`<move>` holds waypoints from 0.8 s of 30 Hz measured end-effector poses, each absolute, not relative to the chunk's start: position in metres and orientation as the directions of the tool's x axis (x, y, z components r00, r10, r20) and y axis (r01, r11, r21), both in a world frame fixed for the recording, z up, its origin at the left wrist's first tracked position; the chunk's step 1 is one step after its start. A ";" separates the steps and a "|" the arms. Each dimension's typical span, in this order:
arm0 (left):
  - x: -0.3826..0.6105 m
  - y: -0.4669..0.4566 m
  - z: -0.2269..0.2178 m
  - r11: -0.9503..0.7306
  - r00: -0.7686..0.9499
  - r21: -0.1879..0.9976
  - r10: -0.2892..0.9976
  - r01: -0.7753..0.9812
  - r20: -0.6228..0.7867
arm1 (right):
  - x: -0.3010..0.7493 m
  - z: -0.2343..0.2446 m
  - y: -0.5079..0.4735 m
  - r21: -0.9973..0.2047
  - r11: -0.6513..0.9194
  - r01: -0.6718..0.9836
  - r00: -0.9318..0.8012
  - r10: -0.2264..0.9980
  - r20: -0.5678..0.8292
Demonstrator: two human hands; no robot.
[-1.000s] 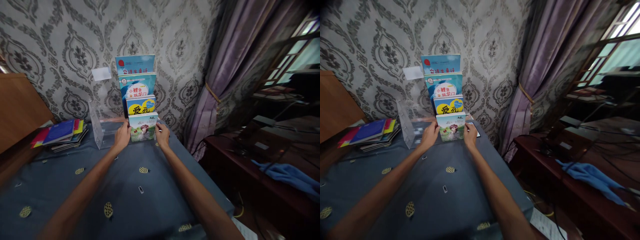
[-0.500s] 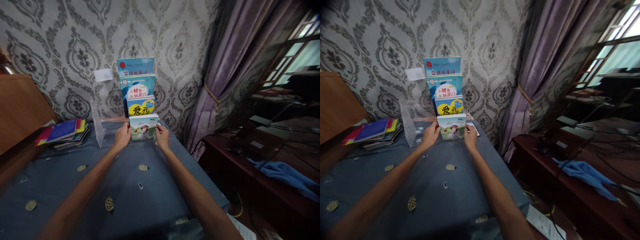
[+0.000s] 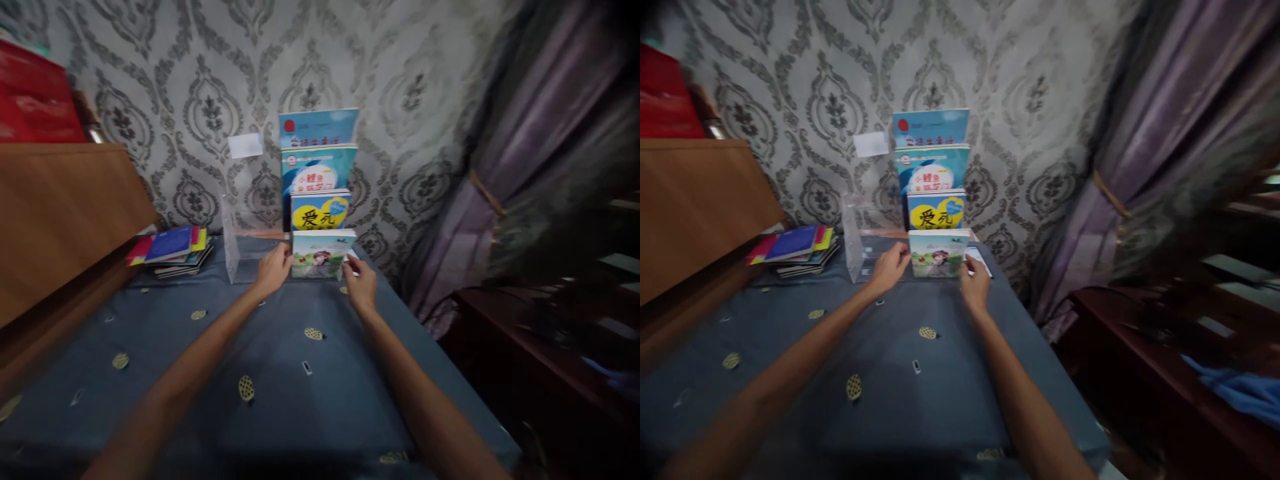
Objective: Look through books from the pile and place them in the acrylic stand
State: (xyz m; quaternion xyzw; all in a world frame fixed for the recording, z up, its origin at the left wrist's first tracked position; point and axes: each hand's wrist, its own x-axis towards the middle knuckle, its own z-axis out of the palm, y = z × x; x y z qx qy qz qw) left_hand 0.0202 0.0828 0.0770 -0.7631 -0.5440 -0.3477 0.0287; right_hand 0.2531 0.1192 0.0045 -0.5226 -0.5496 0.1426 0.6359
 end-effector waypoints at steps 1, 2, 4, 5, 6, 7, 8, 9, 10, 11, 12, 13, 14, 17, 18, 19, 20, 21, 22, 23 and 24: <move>0.013 0.079 0.077 -0.399 0.161 0.321 0.806 0.859 0.569 | 0.254 0.003 0.117 -0.829 0.399 0.392 0.355 0.766 0.536; 0.004 0.075 0.076 -0.385 0.151 0.309 0.803 0.869 0.576 | 0.255 0.001 0.114 -0.836 0.387 0.388 0.348 0.779 0.522; -0.023 0.067 0.076 -0.353 0.120 0.289 0.792 0.890 0.598 | 0.258 -0.004 0.103 -0.843 0.375 0.386 0.304 0.811 0.500; -0.040 0.064 0.077 -0.333 0.099 0.282 0.785 0.900 0.612 | 0.259 -0.006 0.095 -0.843 0.369 0.390 0.282 0.824 0.491; -0.059 0.061 0.078 -0.307 0.073 0.274 0.776 0.911 0.626 | 0.260 -0.009 0.086 -0.842 0.358 0.403 0.269 0.833 0.483; -0.079 0.060 0.079 -0.279 0.044 0.270 0.766 0.922 0.642 | 0.262 -0.011 0.077 -0.838 0.354 0.415 0.249 0.842 0.479; -0.099 0.060 0.080 -0.244 0.016 0.258 0.755 0.935 0.656 | 0.263 -0.014 0.068 -0.828 0.360 0.431 0.211 0.852 0.480; -0.120 0.061 0.081 -0.173 -0.016 0.211 0.738 0.962 0.675 | 0.263 -0.016 0.059 -0.817 0.360 0.450 0.177 0.861 0.476; -0.140 0.064 0.082 -0.091 -0.051 0.172 0.731 0.981 0.680 | 0.264 -0.018 0.052 -0.808 0.357 0.468 0.149 0.870 0.470; -0.159 0.067 0.083 0.000 -0.099 0.144 0.730 0.990 0.676 | 0.263 -0.019 0.046 -0.801 0.351 0.485 0.127 0.878 0.461; -0.177 0.070 0.083 0.100 -0.160 0.128 0.727 0.987 0.667 | 0.263 -0.020 0.041 -0.795 0.343 0.501 0.106 0.887 0.449; -0.192 0.073 0.083 0.196 -0.224 0.118 0.724 0.974 0.652 | 0.261 -0.020 0.038 -0.787 0.336 0.517 0.084 0.895 0.438; -0.207 0.075 0.083 0.266 -0.267 0.097 0.734 0.959 0.625 | 0.259 -0.019 0.036 -0.776 0.334 0.535 0.059 0.901 0.430; -0.240 0.079 0.079 0.353 -0.305 -0.006 0.816 0.936 0.491 | 0.253 -0.015 0.034 -0.714 0.357 0.602 -0.037 0.906 0.422; -0.247 0.080 0.078 0.364 -0.313 -0.030 0.838 0.931 0.446 | 0.251 -0.014 0.034 -0.692 0.366 0.622 -0.063 0.904 0.422; -0.253 0.080 0.078 0.367 -0.314 -0.055 0.858 0.929 0.407 | 0.249 -0.013 0.033 -0.675 0.372 0.637 -0.080 0.903 0.422; -0.258 0.080 0.078 0.361 -0.306 -0.081 0.874 0.929 0.378 | 0.249 -0.013 0.033 -0.663 0.373 0.649 -0.089 0.903 0.421; -0.261 0.080 0.079 0.348 -0.290 -0.108 0.887 0.931 0.359 | 0.248 -0.013 0.033 -0.655 0.371 0.659 -0.091 0.903 0.419; -0.263 0.079 0.081 0.327 -0.264 -0.135 0.900 0.935 0.347 | 0.248 -0.013 0.033 -0.649 0.368 0.666 -0.091 0.904 0.419; -0.264 0.079 0.083 0.302 -0.235 -0.161 0.911 0.940 0.338 | 0.249 -0.013 0.034 -0.645 0.367 0.671 -0.093 0.904 0.418; -0.264 0.078 0.086 0.279 -0.208 -0.182 0.920 0.943 0.331 | 0.249 -0.013 0.034 -0.641 0.367 0.674 -0.097 0.904 0.416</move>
